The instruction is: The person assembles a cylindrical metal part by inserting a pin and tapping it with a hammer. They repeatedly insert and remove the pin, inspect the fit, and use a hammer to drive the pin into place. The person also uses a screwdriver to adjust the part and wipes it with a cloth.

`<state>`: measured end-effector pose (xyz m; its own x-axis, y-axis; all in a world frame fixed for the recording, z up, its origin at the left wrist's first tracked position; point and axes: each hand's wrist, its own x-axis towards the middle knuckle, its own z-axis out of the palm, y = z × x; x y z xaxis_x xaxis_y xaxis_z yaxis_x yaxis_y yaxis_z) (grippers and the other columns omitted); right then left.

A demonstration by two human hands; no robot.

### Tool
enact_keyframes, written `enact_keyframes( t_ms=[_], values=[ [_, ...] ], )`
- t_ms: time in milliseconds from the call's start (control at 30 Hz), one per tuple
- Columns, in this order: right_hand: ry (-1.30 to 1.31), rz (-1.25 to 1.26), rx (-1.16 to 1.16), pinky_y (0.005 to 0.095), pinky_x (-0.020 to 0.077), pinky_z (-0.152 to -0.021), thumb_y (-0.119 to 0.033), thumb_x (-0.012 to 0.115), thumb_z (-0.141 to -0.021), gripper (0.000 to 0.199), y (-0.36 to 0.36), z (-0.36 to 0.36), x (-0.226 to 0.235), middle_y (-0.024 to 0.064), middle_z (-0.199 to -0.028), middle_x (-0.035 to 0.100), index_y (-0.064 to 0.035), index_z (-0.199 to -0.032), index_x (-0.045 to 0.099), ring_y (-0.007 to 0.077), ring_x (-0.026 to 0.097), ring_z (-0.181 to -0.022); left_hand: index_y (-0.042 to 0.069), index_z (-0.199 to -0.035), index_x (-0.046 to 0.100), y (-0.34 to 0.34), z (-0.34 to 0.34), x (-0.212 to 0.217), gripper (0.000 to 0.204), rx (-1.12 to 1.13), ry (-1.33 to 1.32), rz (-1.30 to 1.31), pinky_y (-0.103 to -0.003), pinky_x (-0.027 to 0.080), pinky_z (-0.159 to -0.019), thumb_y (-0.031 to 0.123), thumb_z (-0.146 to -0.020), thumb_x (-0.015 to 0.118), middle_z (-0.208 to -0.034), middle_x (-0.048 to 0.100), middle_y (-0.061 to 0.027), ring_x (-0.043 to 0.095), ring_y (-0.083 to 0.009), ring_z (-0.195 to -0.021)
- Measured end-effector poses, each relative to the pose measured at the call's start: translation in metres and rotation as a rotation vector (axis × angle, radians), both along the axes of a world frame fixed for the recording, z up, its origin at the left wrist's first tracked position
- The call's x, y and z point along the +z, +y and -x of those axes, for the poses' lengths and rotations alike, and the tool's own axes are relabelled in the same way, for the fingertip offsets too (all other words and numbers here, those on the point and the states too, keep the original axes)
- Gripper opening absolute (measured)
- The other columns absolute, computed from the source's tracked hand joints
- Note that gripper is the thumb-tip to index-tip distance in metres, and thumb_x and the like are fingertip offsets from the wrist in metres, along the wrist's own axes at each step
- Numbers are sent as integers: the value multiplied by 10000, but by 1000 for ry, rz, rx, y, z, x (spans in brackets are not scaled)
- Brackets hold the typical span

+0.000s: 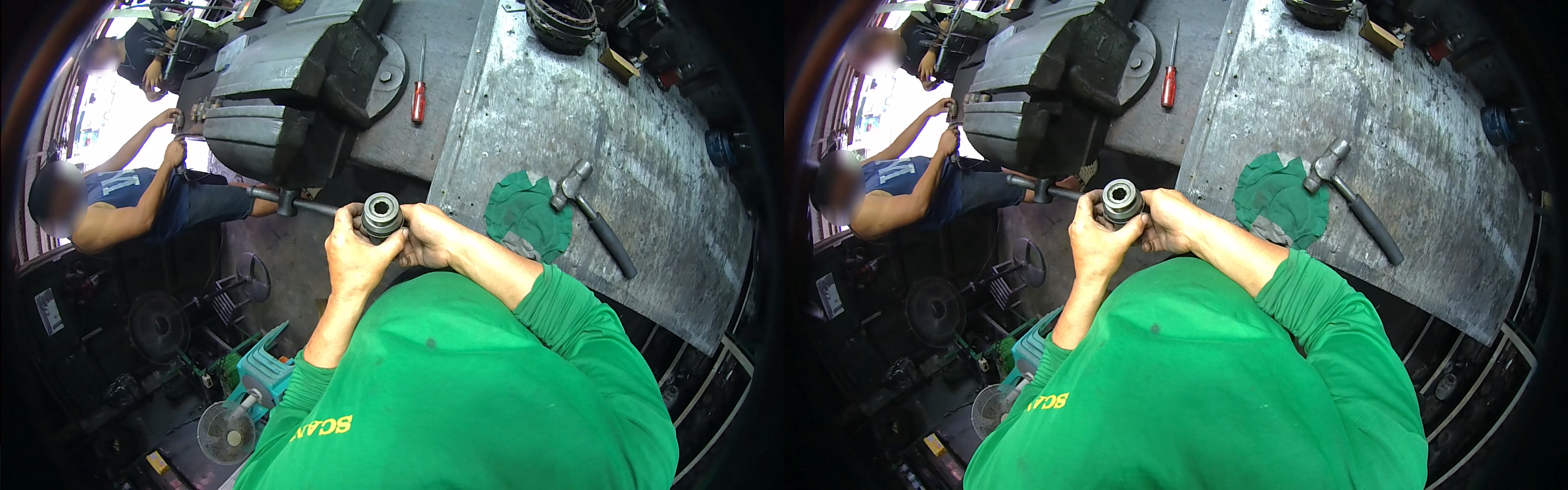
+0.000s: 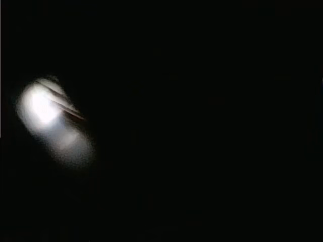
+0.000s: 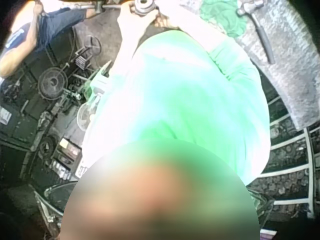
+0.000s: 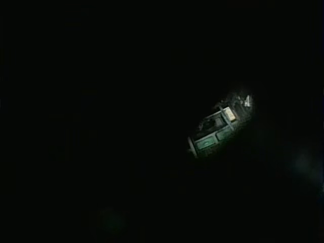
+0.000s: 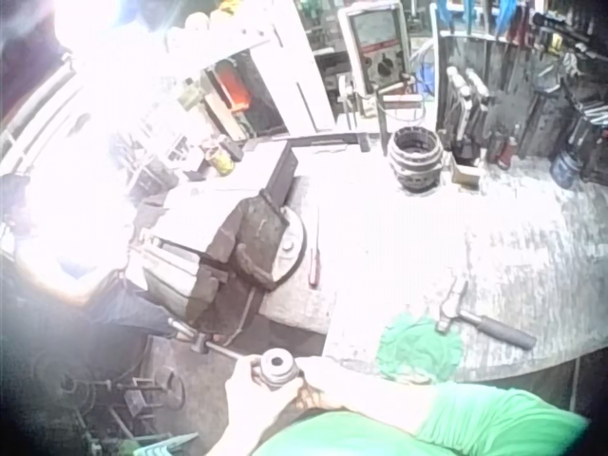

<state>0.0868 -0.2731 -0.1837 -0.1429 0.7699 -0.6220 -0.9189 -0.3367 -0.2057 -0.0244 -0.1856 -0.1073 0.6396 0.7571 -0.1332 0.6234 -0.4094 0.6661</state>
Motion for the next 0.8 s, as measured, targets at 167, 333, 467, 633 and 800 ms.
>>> enact_keyframes(
  t_ms=[167,333,467,633,800],
  values=[
    [-44,10,-123,313,516,-618,-271,432,-1090,346,1,-2,5,27,-896,717,-100,-1096,733,133,623,-683,-3,-1217,625,0,-1,2,674,-18,12,-27,-321,619,-791,219,-672,954,-991,775,-118,752,-162,-870],
    [-85,2,-186,301,536,-641,-235,542,-1065,268,1,-5,10,22,-926,730,-88,-1126,758,116,645,-704,21,-1234,610,-1,-2,3,662,-53,-83,-63,-341,630,-810,205,-689,937,-1008,777,-136,770,-194,-907],
    [-102,-9,-220,295,548,-654,-227,599,-1046,241,0,-7,12,23,-936,733,-78,-1142,762,115,662,-717,28,-1243,604,0,-3,2,655,-71,-103,-75,-356,636,-837,197,-697,926,-1029,778,-150,778,-222,-942],
    [-101,-11,-223,288,555,-651,-216,625,-1037,229,-2,-9,12,27,-945,734,-76,-1158,761,111,663,-703,27,-1249,601,0,-4,2,652,-98,-97,-112,-369,633,-865,177,-697,915,-1053,774,-158,775,-234,-972],
    [-89,-30,-224,288,568,-653,-219,612,-1045,244,-1,-10,9,36,-967,739,-69,-1171,756,117,683,-725,26,-1254,600,0,-4,2,651,-90,-100,-67,-376,625,-888,168,-698,910,-1072,769,-162,771,-241,-999]
  ],
)
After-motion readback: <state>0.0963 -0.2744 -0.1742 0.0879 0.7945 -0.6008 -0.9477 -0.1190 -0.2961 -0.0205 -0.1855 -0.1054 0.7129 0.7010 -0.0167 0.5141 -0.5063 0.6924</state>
